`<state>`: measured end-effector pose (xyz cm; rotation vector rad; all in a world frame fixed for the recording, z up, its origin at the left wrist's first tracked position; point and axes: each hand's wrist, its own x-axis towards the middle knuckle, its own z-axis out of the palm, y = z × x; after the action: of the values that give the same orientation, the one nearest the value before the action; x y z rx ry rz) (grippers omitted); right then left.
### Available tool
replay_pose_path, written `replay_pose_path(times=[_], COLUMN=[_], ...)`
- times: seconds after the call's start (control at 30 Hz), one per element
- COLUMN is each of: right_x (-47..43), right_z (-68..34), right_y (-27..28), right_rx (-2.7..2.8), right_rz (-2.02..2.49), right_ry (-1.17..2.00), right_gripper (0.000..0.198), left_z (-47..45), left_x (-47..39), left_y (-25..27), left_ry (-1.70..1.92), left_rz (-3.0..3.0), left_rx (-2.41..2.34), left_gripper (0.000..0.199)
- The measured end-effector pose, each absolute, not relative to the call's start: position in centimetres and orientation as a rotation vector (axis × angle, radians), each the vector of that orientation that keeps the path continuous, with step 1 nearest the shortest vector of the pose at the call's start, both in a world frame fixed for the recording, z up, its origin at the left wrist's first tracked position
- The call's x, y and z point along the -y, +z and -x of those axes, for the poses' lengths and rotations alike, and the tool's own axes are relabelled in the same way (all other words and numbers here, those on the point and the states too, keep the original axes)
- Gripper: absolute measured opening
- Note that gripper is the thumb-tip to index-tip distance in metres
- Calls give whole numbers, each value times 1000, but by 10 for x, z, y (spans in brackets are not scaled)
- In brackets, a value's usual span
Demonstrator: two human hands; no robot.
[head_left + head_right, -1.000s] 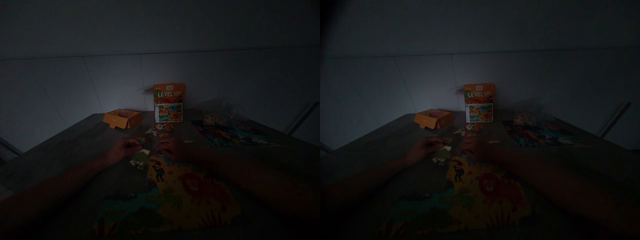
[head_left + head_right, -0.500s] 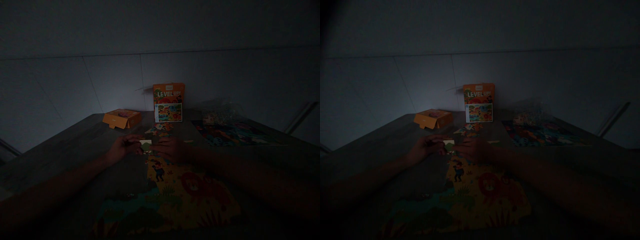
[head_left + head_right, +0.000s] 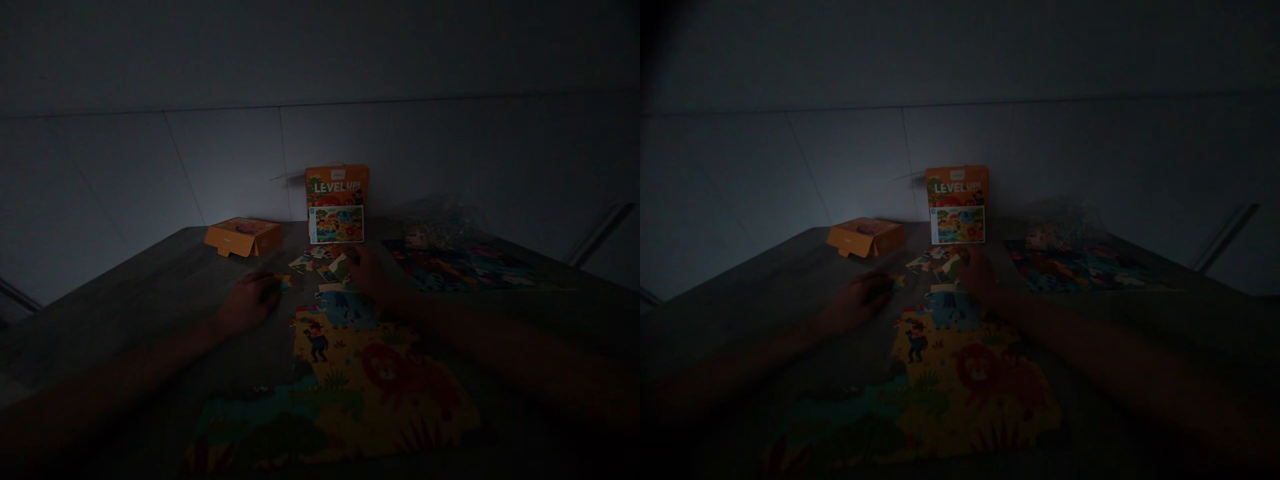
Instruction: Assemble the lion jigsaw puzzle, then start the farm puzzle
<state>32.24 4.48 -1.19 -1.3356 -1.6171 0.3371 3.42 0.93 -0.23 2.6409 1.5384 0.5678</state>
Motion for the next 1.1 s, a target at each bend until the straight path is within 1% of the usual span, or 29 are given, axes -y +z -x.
replay_pose_path(times=[0.13, 0.27, 0.43, 0.57, 0.83, 0.97, 1.1], right_x=[-47, -46, -42, -42, -43, -42, -42], right_z=[-324, -323, -320, -319, -318, -315, -314], right_y=[-15, -13, -7, -8, -14, -12, -11], right_rx=[1646, 1660, 1632, 1655, 1779, 1758, 1762], right_rz=[1363, 1390, 1415, 1422, 1678, 1685, 1667], right_ry=[331, 280, 303, 329, 229, 217, 214], right_gripper=[46, 42, 36, 37, 37, 34, 34], left_z=[-35, -37, -37, -35, -33, -40, -62], left_x=[-8, -6, -5, -9, -7, -10, -37], left_y=[-1, 1, 0, -1, -4, -3, -1], left_ry=[565, 543, 515, 554, 583, 610, 562], left_rz=[-2640, -2642, -2657, -2597, -2769, -2788, -2671], left_rx=[-1544, -1547, -1623, -1677, -1641, -1611, -1707], left_gripper=[42, 42, 40, 35, 35, 43, 56])
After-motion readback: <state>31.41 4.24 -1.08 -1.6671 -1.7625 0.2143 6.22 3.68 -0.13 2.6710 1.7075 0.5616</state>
